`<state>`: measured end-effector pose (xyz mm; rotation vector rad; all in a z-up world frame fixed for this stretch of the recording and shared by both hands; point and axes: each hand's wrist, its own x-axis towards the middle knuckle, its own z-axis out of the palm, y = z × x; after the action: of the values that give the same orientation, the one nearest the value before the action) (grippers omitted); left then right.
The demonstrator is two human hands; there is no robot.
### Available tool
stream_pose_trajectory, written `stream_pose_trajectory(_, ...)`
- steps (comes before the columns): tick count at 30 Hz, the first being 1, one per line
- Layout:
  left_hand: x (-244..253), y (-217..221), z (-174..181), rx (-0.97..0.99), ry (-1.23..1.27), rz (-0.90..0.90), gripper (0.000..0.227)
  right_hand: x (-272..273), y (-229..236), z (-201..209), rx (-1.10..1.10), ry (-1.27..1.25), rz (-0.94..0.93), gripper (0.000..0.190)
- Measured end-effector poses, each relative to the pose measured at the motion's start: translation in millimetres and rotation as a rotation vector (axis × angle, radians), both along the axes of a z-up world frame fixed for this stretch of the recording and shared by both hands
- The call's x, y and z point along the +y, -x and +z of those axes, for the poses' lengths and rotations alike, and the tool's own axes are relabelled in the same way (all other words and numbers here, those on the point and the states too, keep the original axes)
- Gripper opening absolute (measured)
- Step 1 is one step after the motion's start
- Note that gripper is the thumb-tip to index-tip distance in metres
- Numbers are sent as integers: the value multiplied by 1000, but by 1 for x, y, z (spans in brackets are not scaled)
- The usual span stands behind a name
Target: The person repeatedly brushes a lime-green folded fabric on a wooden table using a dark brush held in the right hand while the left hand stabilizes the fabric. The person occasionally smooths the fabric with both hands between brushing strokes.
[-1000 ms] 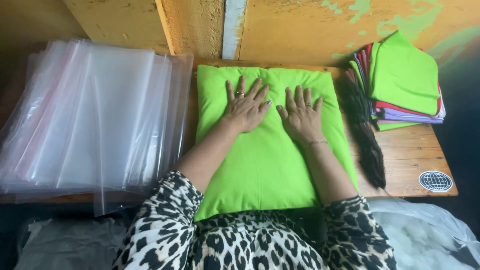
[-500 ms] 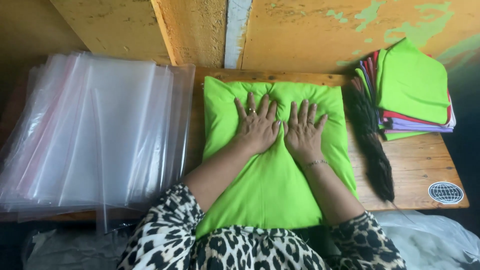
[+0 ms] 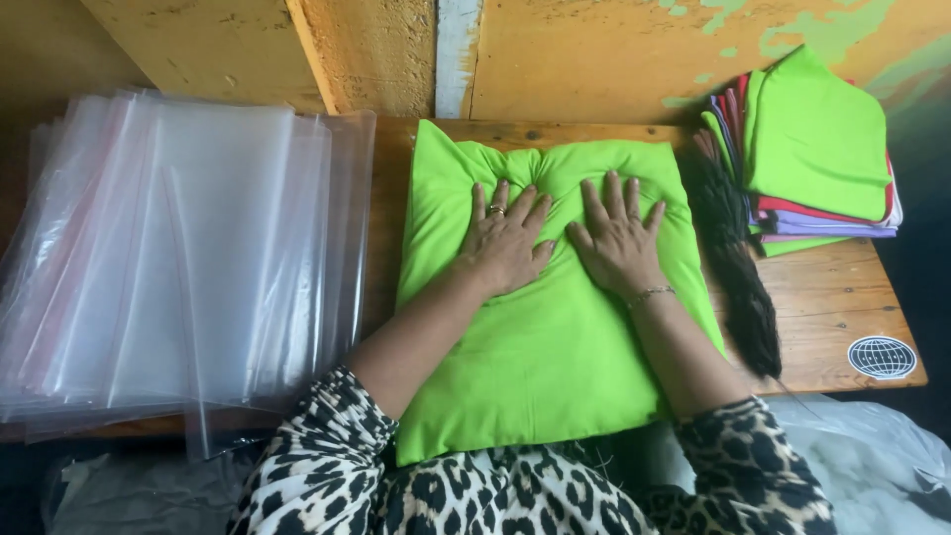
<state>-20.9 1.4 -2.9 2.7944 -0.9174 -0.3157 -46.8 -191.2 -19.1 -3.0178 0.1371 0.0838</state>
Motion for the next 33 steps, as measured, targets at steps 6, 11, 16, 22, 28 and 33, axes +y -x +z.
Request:
stream_pose_trajectory(6,2,-14,-12,24,-5,13,72,30,5,-32,89,13,3,71)
stream_pose_trajectory(11,10,-27,-10,167,156,-6,64,5,43,-4,76,23,28,72)
stream_pose_trajectory(16,12,-14,0,192,254,71,66,7,4,-28,-57,71,-9,74)
stream_pose_trajectory(22,15,-21,-5,236,362,130,69,26,34,-22,70,137,107,70)
stream_pose_trajectory(28,15,-16,-5,115,206,75,72,-18,45,16,-14,60,8,87)
stream_pose_trajectory(33,15,-18,-15,69,210,118,81,-16,112,63,75,70,-234,106)
